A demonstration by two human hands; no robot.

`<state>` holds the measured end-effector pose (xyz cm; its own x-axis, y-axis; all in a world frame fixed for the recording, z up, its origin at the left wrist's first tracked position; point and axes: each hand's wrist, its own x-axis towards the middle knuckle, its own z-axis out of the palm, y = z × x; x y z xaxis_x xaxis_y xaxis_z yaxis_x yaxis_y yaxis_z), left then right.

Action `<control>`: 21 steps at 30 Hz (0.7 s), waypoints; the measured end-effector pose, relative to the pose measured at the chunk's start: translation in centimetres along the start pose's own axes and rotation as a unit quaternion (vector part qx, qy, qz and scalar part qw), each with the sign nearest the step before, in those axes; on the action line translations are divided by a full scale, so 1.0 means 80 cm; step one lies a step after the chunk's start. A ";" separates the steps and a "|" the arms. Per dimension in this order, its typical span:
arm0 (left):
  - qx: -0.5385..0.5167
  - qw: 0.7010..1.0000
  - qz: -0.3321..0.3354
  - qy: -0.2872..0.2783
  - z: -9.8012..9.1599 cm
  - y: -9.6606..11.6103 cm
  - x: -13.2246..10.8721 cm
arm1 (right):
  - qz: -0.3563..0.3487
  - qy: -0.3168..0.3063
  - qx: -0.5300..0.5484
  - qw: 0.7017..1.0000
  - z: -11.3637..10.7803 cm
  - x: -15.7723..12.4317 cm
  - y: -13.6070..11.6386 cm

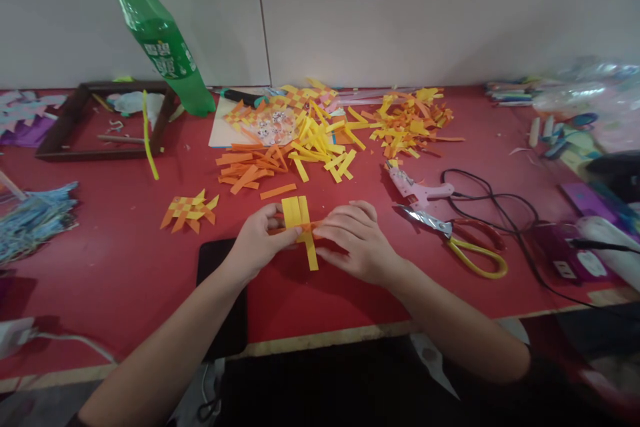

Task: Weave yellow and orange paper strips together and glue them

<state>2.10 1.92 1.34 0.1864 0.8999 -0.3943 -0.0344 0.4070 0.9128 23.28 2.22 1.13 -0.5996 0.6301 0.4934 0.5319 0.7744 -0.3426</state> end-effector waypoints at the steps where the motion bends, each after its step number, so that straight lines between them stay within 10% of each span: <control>1: 0.005 1.000 0.002 -0.005 0.001 0.000 -0.001 | 0.000 0.005 -0.001 1.000 0.000 0.000 -0.001; 21: 0.098 0.992 0.074 -0.039 0.003 -0.003 -0.004 | 0.024 0.036 0.031 0.999 0.006 -0.002 -0.001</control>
<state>2.30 1.45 1.26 0.2701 0.9291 -0.2525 0.1223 0.2270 0.9662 23.06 2.06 0.67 -0.5290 0.6619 0.5311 0.5192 0.7475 -0.4144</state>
